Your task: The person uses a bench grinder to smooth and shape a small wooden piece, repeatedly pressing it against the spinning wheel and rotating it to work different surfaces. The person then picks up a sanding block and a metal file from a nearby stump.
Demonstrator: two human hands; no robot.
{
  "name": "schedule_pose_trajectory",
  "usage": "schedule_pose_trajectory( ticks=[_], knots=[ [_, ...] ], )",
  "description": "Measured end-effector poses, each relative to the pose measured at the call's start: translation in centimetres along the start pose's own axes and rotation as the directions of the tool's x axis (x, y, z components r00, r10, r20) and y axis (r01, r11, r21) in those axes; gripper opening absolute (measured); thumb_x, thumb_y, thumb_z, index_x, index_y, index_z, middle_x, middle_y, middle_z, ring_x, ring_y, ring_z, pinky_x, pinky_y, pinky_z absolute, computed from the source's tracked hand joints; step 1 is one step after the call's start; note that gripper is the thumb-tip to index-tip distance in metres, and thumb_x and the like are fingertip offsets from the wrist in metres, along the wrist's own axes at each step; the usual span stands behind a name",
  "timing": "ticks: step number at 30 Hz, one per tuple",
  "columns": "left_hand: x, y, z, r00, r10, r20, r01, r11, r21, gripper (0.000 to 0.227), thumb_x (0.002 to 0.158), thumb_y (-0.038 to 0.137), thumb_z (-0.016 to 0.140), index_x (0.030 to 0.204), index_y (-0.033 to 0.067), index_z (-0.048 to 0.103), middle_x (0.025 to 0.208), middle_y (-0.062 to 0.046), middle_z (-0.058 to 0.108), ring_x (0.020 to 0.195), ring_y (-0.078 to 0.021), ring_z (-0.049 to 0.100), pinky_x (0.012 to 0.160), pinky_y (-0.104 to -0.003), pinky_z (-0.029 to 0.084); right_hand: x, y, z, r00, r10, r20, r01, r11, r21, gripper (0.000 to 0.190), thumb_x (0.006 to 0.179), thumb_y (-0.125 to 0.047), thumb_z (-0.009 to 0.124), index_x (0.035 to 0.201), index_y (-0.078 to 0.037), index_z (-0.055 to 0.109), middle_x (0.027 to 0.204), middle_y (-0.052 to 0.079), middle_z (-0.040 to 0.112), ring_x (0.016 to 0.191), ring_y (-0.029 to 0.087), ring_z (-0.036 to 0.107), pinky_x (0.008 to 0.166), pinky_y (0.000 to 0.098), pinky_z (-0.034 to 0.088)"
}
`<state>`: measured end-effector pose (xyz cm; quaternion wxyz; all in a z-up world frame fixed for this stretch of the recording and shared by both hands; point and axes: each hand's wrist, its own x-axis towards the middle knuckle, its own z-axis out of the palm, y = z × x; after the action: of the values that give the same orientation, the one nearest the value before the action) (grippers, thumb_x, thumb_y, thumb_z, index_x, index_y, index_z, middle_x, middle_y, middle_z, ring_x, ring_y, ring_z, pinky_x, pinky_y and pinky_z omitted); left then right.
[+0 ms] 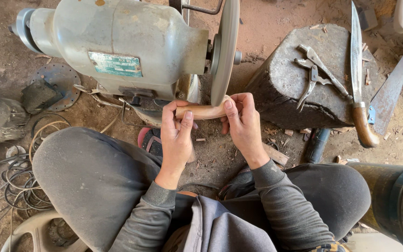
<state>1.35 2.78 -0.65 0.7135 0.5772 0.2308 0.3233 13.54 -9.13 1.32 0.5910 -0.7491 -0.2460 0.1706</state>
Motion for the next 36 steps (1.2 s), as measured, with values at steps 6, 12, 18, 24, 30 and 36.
schedule_pose_trajectory(
  ticks=[6, 12, 18, 24, 30, 36],
  knots=[
    [-0.4, -0.1, -0.2, 1.0, -0.024, 0.008, 0.024, 0.998, -0.05, 0.024, 0.108, 0.018, 0.058, 0.126, 0.0024, 0.052, 0.108, -0.006, 0.065, 0.084, -0.0105, 0.059, 0.077, -0.024, 0.052, 0.0, -0.2, 0.1, 1.0, 0.012, -0.012, -0.012, 0.998, -0.061, 0.031, 0.107, -0.03, 0.055, 0.11, 0.001, 0.053, 0.074, 0.004, 0.067, 0.05, 0.005, 0.057, 0.042, 0.0222, 0.046],
    [-2.0, 0.4, -0.2, 0.999, -0.019, 0.031, 0.023, 0.992, -0.121, 0.025, 0.109, 0.017, 0.056, 0.128, 0.0028, 0.048, 0.12, -0.01, 0.068, 0.089, -0.0107, 0.06, 0.08, -0.025, 0.051, -0.4, -0.2, -1.0, 0.994, -0.071, 0.08, 0.082, 0.986, -0.145, 0.028, 0.108, -0.027, 0.054, 0.113, 0.001, 0.053, 0.081, 0.004, 0.07, 0.053, 0.007, 0.059, 0.044, 0.0225, 0.049],
    [-3.3, 1.7, -0.2, 0.977, 0.154, 0.148, -0.141, 0.986, -0.092, 0.032, 0.106, 0.01, 0.055, 0.135, 0.003, 0.043, 0.137, -0.013, 0.056, 0.115, -0.0154, 0.058, 0.092, -0.027, 0.053, -3.0, -0.3, -2.3, 0.98, -0.017, 0.199, -0.051, 0.942, 0.332, 0.032, 0.108, -0.02, 0.051, 0.135, -0.002, 0.046, 0.101, 0.01, 0.069, 0.073, 0.014, 0.068, 0.065, 0.0284, 0.057],
    [-4.8, 2.4, 0.3, 0.878, 0.382, 0.288, -0.428, 0.897, 0.115, 0.03, 0.105, 0.001, 0.057, 0.133, 0.0064, 0.049, 0.144, -0.015, 0.053, 0.126, -0.0218, 0.053, 0.104, -0.032, 0.051, -4.9, 0.2, -3.9, 0.981, -0.091, 0.173, 0.002, 0.889, 0.457, 0.037, 0.109, -0.018, 0.059, 0.138, -0.002, 0.044, 0.112, 0.016, 0.066, 0.09, 0.021, 0.07, 0.081, 0.0359, 0.06],
    [-6.2, 2.2, 2.9, 0.942, 0.232, 0.244, -0.167, 0.951, -0.26, 0.045, 0.107, 0.011, 0.062, 0.147, -0.0021, 0.045, 0.152, -0.018, 0.047, 0.143, -0.0262, 0.05, 0.124, -0.039, 0.041, -7.9, -0.1, -3.9, 0.979, -0.192, 0.071, 0.144, 0.892, 0.429, 0.04, 0.103, -0.012, 0.067, 0.133, -0.003, 0.042, 0.131, 0.016, 0.06, 0.116, 0.024, 0.066, 0.101, 0.0398, 0.058],
    [-7.1, 2.8, 2.9, 0.954, 0.105, 0.279, -0.039, 0.972, -0.232, 0.041, 0.11, 0.018, 0.055, 0.145, -0.0018, 0.048, 0.151, -0.018, 0.054, 0.134, -0.0231, 0.057, 0.116, -0.036, 0.047, -8.9, -1.4, -3.7, 0.875, -0.445, 0.188, 0.448, 0.893, 0.028, 0.038, 0.103, -0.018, 0.071, 0.13, -0.003, 0.049, 0.142, 0.016, 0.06, 0.127, 0.027, 0.063, 0.107, 0.0389, 0.053]
  ],
)
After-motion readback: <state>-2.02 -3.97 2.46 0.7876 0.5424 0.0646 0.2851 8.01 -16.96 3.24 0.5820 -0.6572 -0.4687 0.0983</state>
